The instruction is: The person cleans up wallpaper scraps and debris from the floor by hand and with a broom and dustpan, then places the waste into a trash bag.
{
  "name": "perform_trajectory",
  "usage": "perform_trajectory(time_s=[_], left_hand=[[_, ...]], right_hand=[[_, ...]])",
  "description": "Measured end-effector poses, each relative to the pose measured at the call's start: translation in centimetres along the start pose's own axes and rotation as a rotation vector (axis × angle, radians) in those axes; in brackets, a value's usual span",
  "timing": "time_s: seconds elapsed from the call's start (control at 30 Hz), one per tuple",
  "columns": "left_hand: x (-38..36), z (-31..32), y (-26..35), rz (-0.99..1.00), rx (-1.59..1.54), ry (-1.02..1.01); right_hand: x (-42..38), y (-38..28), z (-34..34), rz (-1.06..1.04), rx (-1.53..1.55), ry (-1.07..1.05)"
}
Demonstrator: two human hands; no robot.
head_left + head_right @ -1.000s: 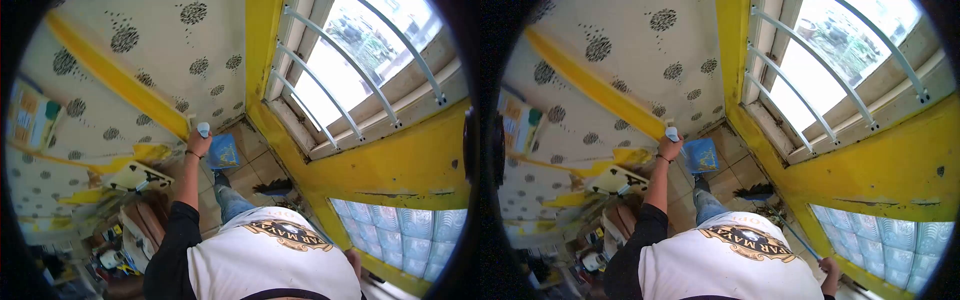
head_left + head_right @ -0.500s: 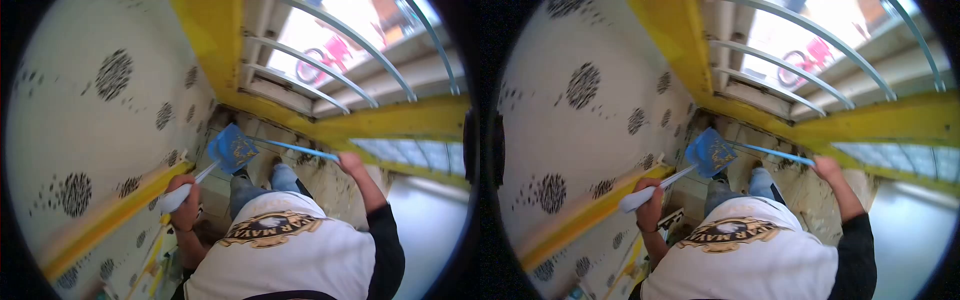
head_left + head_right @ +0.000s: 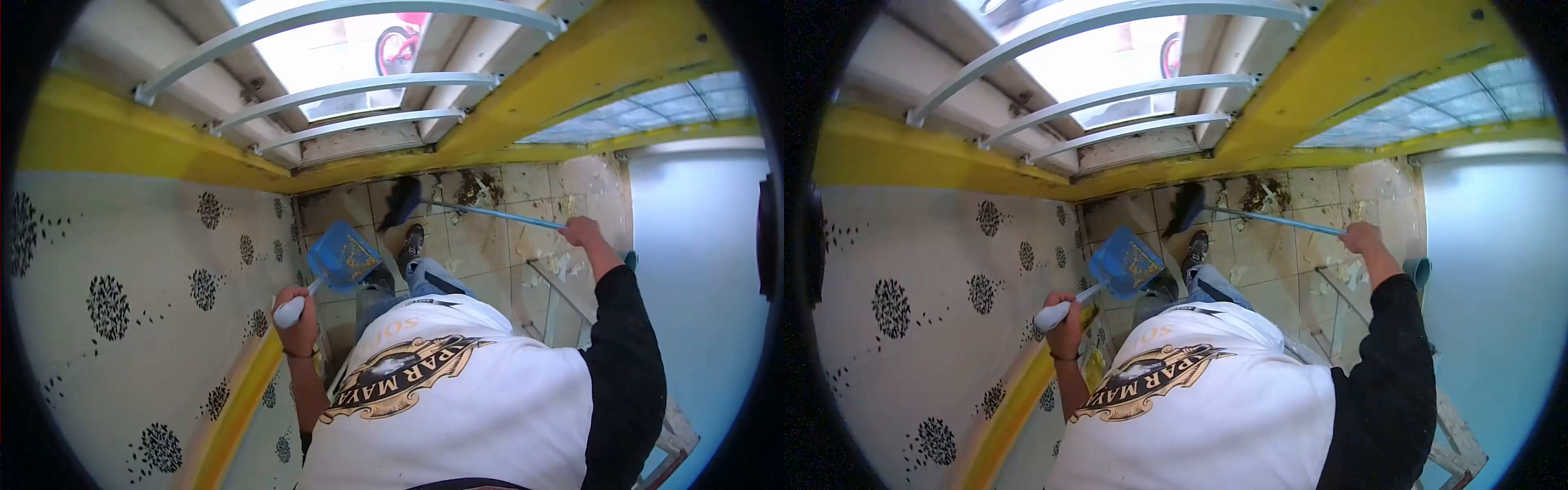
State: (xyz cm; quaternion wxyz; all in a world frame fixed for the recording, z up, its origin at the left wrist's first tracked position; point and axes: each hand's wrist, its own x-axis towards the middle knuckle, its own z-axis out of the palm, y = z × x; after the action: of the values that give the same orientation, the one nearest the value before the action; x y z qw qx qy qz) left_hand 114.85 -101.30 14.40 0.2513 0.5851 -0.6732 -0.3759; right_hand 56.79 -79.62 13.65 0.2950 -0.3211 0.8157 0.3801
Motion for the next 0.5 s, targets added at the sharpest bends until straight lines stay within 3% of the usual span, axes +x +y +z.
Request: perform_trajectory(time_s=[0.17,0.3,0.37,0.4,0.43,0.47,0.5], left_hand=[[4.3,7.9,-1.4,0.190,-0.006,-0.124],[6.9,15.1,-0.3,0.316,-0.102,-0.255],[7.9,19.3,-0.7,0.350,-0.157,-0.328],[8.3,21.5,-1.0,0.391,-0.154,-0.361],[8.5,23.6,-1.2,0.375,-0.165,-0.376],[8.6,25.3,-0.5,0.358,-0.176,-0.396],[8.6,26.1,1.8,0.295,-0.153,-0.388]], right_hand=[[-4.5,8.4,3.3,0.178,0.108,-0.015],[-4.8,17.6,8.6,0.093,0.246,0.071],[-8.7,20.8,7.3,0.268,0.496,-0.085],[-10.6,22.8,7.7,0.274,0.556,-0.034],[-11.7,25.2,8.6,0.313,0.582,-0.057],[-12.6,28.3,10.5,0.107,0.476,0.019],[-14.6,28.7,8.9,0.213,0.472,-0.058]])
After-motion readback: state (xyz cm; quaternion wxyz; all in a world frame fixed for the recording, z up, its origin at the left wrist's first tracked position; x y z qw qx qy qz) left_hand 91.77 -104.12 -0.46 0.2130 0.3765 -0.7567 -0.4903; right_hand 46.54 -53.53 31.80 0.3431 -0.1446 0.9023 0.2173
